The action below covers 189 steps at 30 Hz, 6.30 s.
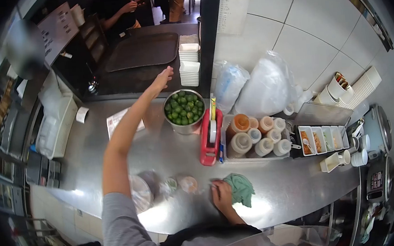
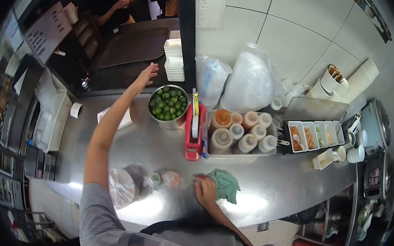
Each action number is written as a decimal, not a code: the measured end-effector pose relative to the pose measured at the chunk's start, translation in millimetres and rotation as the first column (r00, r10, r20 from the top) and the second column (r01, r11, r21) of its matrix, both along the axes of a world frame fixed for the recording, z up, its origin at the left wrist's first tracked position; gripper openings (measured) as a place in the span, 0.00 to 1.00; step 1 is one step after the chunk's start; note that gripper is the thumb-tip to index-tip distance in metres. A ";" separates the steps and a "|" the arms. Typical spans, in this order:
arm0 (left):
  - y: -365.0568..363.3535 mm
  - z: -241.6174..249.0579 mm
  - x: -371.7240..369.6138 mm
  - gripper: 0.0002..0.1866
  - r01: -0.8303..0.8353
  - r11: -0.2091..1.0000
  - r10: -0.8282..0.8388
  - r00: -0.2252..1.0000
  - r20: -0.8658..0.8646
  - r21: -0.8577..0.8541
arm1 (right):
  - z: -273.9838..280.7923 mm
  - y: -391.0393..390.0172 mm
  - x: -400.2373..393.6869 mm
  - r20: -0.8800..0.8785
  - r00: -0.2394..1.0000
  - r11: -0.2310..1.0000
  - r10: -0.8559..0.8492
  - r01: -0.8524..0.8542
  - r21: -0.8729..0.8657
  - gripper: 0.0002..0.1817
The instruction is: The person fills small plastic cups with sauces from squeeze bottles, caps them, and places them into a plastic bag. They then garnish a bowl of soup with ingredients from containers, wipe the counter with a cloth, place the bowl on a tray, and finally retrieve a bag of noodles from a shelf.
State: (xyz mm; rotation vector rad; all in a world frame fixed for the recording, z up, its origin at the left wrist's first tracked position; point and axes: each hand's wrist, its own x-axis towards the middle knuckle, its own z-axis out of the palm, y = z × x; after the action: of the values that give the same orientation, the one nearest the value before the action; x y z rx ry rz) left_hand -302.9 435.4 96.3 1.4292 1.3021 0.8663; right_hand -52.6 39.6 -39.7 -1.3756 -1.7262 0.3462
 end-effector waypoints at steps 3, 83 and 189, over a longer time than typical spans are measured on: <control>70.3 -35.2 12.8 0.37 -0.128 0.991 0.135 0.973 0.185 -0.050 | -3.9 -5.1 0.5 -0.102 0.993 0.991 -0.054 0.040 -0.127 0.09; -189.3 72.5 -29.8 0.29 0.087 0.711 0.418 0.745 -0.520 0.698 | 244.0 224.1 -44.6 0.773 0.626 0.887 -0.106 -0.292 0.359 0.35; -443.6 92.3 -37.8 0.30 0.261 0.929 -0.010 0.728 0.686 -0.264 | 310.7 68.8 248.0 0.312 0.902 0.880 -0.299 0.387 -0.276 0.38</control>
State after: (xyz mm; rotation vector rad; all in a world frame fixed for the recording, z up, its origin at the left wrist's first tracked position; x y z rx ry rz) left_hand -340.7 -8.3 188.6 0.7873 0.7178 0.8871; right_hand 195.4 108.4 271.0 -2.0230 -1.6296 0.2691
